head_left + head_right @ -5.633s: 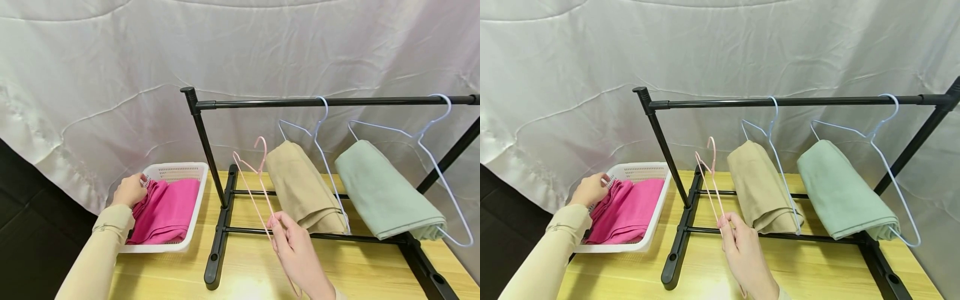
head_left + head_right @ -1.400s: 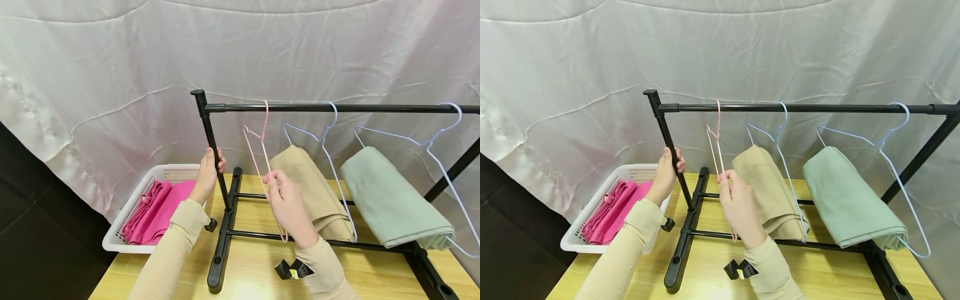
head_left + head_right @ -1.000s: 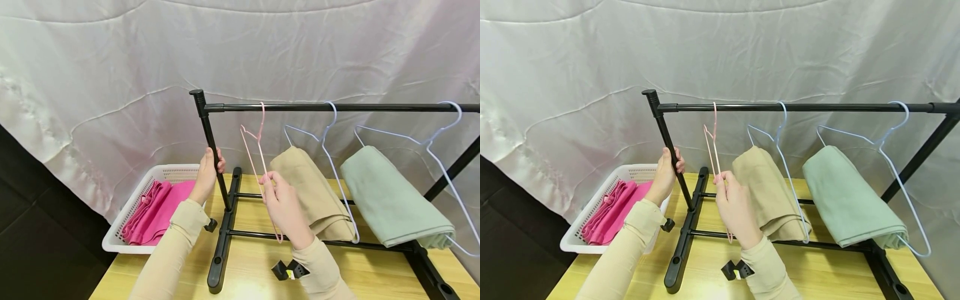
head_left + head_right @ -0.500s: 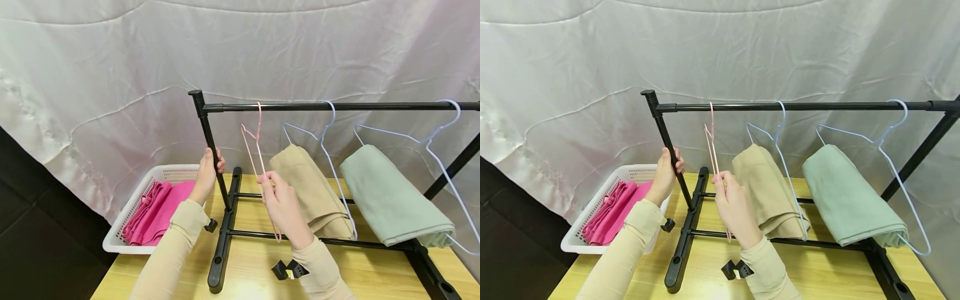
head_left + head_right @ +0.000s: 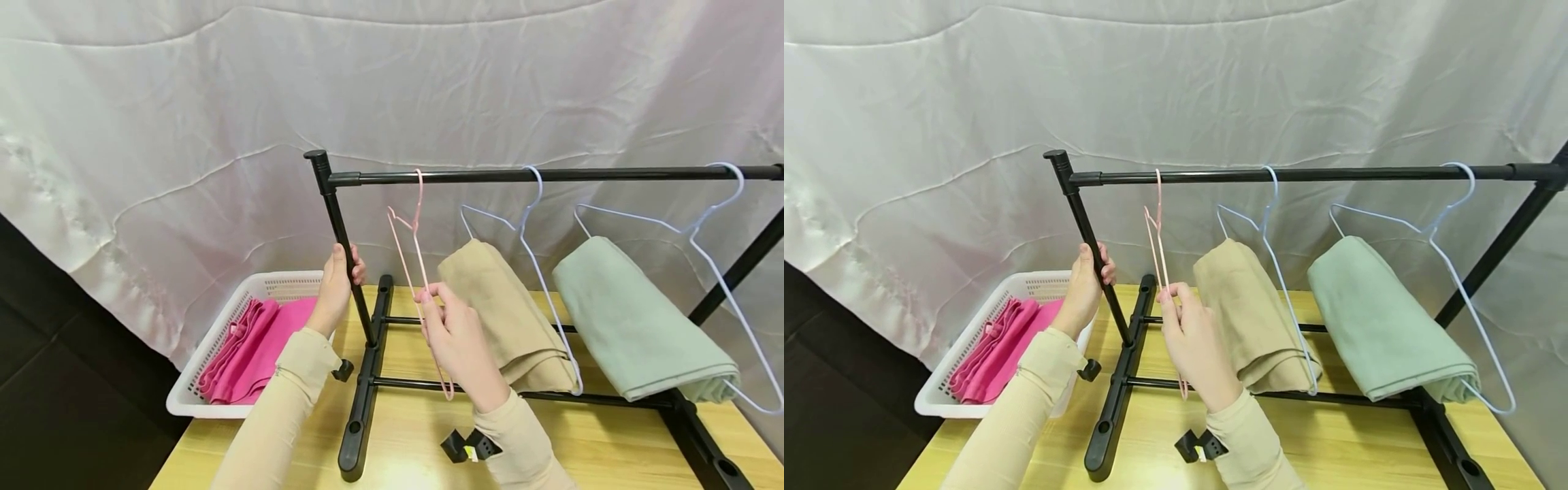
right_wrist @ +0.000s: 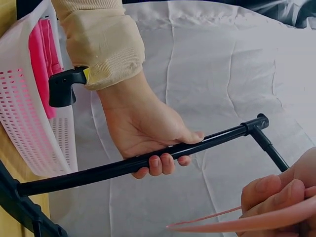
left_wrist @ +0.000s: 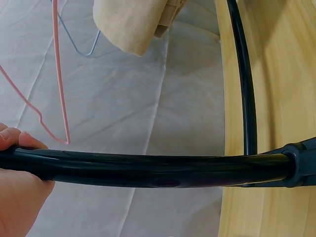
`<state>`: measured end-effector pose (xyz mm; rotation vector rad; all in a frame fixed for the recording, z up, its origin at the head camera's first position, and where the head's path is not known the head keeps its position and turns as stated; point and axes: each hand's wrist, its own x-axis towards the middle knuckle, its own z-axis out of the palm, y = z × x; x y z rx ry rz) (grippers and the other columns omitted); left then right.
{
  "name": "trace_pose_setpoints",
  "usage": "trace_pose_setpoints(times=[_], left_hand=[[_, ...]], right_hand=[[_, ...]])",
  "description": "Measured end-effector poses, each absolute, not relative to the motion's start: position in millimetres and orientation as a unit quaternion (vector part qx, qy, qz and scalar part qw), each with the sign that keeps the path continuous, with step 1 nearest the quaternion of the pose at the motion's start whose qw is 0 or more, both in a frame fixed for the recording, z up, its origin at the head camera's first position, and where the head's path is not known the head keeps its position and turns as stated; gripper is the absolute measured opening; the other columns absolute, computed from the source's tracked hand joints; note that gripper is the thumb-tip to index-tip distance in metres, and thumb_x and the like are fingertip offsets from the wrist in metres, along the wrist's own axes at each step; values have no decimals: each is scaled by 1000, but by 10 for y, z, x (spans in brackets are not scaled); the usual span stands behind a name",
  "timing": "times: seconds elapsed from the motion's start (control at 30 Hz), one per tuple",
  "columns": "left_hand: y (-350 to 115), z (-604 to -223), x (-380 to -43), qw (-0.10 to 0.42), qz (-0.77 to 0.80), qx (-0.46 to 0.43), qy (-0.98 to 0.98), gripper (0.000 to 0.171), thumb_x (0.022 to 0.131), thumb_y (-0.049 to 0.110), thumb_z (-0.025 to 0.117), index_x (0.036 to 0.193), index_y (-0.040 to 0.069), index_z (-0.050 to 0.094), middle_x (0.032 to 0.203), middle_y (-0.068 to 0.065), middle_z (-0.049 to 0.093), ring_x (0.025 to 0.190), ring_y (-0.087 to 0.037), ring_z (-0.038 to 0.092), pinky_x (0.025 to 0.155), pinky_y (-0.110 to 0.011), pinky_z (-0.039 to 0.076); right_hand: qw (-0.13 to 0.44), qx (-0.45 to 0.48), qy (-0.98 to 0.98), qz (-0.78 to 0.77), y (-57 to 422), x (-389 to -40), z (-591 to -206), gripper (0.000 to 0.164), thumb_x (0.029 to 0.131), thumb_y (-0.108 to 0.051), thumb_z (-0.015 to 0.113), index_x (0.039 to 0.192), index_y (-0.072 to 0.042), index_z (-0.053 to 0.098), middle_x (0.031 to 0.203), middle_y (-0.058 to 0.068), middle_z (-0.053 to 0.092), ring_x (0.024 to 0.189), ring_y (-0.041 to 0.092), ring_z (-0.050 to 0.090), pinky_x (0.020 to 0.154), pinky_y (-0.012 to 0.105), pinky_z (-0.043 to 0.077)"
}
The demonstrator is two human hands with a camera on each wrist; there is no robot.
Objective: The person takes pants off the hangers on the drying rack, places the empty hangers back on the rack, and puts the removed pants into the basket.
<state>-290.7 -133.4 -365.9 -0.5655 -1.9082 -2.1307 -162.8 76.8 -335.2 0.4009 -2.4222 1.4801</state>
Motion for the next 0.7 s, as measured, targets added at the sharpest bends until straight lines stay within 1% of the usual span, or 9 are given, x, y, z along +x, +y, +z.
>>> trace_pose_setpoints(times=[0.17, 0.27, 0.37, 0.53, 0.7], left_hand=[[-1326, -3666, -2915, 114, -725, -194, -651, 54, 102, 60, 18, 91, 13, 41, 70, -2, 37, 61, -14, 37, 61, -27, 35], [-1324, -3666, -2915, 115, -725, -192, -652, 53, 103, 59, 17, 91, 13, 41, 70, -2, 37, 61, -14, 37, 61, -27, 35], [-1322, -3658, -2909, 118, -723, -191, -654, 52, 105, 56, 16, 92, 12, 41, 70, -3, 37, 61, -14, 37, 61, -27, 36], [-1324, -3655, -2901, 117, -721, -192, -656, 52, 106, 53, 14, 92, 11, 40, 71, -3, 37, 62, -15, 38, 61, -28, 36], [-1338, -3670, -2909, 117, -722, -189, -655, 51, 105, 54, 15, 92, 13, 41, 70, -1, 38, 61, -15, 38, 62, -27, 36]], right_hand=[[130, 131, -835, 518, 791, -1595, -3349, 24, 107, -40, 45, 115, -25, 62, 55, -1, 56, 45, 14, 51, 42, 29, 41], [126, 122, -833, 525, 811, -1570, -3348, 25, 106, -43, 46, 117, -26, 61, 59, 1, 59, 45, 15, 52, 43, 30, 43], [129, 117, -826, 536, 831, -1546, -3349, 28, 105, -46, 46, 119, -25, 59, 63, 3, 60, 45, 16, 53, 42, 30, 44], [142, 113, -829, 529, 860, -1505, -3329, 30, 106, -46, 44, 123, -24, 57, 67, -1, 59, 51, 14, 51, 46, 28, 43], [147, 115, -838, 513, 888, -1478, -3302, 31, 107, -44, 42, 126, -26, 59, 67, -3, 58, 54, 15, 48, 52, 30, 42]])
